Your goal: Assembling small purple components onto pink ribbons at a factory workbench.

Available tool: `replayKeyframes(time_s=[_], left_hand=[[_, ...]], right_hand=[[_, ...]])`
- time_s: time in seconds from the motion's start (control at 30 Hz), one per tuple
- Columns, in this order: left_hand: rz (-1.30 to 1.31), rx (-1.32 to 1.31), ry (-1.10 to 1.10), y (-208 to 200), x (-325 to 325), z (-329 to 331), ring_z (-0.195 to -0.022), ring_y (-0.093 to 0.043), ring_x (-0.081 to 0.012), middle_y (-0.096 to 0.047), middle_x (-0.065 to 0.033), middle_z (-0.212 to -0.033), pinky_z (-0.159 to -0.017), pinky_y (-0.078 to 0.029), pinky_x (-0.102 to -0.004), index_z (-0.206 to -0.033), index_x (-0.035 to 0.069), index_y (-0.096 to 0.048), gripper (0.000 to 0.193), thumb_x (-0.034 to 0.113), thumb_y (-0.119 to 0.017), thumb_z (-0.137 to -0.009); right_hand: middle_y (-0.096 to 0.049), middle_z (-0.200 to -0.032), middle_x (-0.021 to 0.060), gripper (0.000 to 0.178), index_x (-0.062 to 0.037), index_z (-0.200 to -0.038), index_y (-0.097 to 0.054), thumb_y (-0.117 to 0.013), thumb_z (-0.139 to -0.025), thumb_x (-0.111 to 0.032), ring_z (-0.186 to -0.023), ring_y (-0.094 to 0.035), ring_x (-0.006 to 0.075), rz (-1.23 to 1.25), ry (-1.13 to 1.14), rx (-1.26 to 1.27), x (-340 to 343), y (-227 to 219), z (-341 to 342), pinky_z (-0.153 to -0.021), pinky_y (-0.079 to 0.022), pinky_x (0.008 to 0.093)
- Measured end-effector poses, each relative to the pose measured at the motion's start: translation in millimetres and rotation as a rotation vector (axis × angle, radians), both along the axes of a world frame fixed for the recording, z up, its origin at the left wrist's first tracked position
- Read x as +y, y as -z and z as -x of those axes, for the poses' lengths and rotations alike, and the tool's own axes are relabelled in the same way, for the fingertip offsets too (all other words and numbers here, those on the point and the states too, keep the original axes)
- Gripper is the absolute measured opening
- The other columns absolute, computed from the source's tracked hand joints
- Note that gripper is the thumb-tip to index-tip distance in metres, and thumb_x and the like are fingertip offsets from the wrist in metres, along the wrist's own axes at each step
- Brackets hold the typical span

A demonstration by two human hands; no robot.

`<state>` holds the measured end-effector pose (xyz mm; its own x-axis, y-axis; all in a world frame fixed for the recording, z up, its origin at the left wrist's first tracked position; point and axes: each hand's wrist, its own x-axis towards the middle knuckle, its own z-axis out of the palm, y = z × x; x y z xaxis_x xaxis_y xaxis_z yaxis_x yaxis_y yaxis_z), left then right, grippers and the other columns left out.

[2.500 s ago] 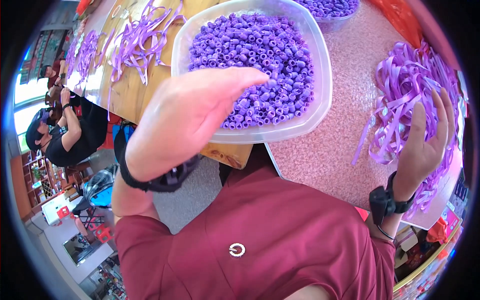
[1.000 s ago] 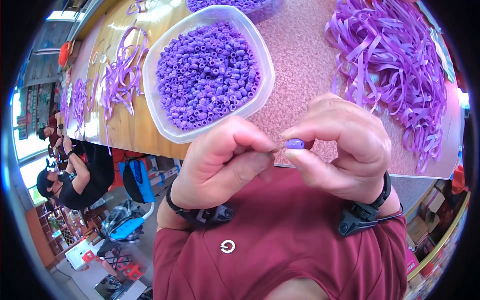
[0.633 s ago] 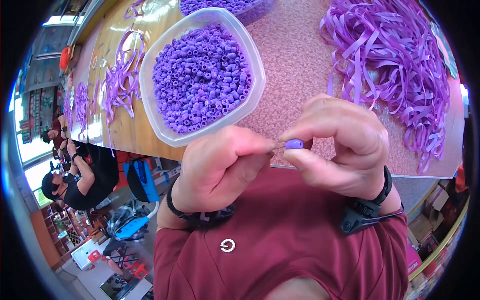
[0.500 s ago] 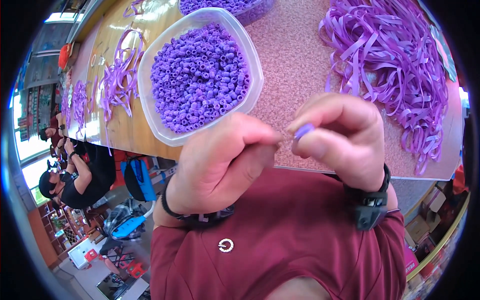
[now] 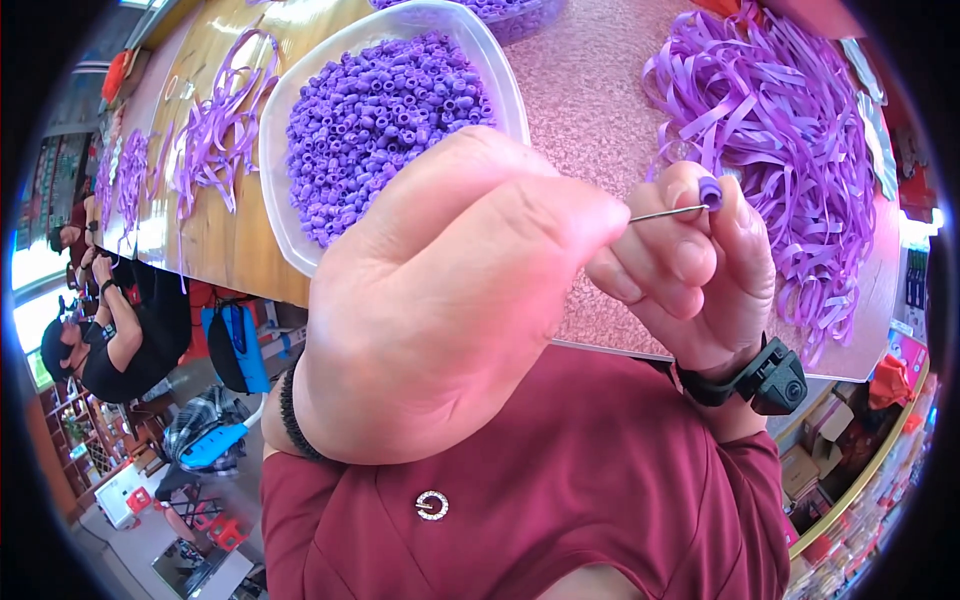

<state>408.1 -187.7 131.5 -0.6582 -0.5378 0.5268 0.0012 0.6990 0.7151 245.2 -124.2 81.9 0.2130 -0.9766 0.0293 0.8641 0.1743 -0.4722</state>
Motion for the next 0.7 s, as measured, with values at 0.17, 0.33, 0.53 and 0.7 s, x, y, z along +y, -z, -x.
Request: replayKeyframes(time_s=[0.17,0.33,0.53,0.7], left_hand=[[-0.043,0.001,-0.068,-2.5,5.1,2.0,-0.066,-0.056,-0.0186,-0.058,-0.0116,-0.075,-0.059,-0.043,-0.0251,-0.086,-0.004,-0.062,0.017,-0.011,-0.06,-0.071],[0.068,0.027,-0.031,5.9,0.0,0.8,-0.064,-0.055,-0.0186,-0.057,-0.0113,-0.073,-0.058,-0.044,-0.0253,-0.085,-0.004,-0.062,0.016,-0.01,-0.061,-0.07],[0.094,-0.215,-0.045,-1.4,0.8,-7.8,-0.065,-0.055,-0.0196,-0.056,-0.0114,-0.076,-0.057,-0.044,-0.0264,-0.088,-0.004,-0.061,0.023,-0.014,-0.057,-0.067],[0.088,-0.174,-0.027,10.6,-0.4,-6.1,-0.065,-0.055,-0.0203,-0.055,-0.0116,-0.078,-0.057,-0.044,-0.0268,-0.091,-0.004,-0.06,0.027,-0.015,-0.055,-0.067]], right_hand=[[-0.059,-0.067,0.0036,0.03,-0.001,-0.099,-0.059,-0.05,-0.087,-0.027,-0.049,-0.045,0.0101,-0.009,0.099,-0.009,1.3,3.4,-1.7,-0.057,-0.036,0.0279],[-0.058,-0.066,0.0053,0.029,0.0003,-0.098,-0.059,-0.051,-0.086,-0.025,-0.049,-0.045,0.0107,0.011,0.098,0.007,-0.6,7.1,-2.7,-0.056,-0.037,0.028],[-0.06,-0.069,0.008,0.026,0.0025,-0.098,-0.059,-0.053,-0.086,-0.019,-0.052,-0.05,0.0113,0.04,0.172,0.174,1.6,10.7,0.6,-0.055,-0.041,0.0255],[-0.063,-0.077,0.0099,0.019,0.0033,-0.096,-0.06,-0.059,-0.083,-0.01,-0.065,-0.058,0.0101,0.069,0.402,0.586,7.9,7.3,-0.2,-0.059,-0.046,0.0203]])
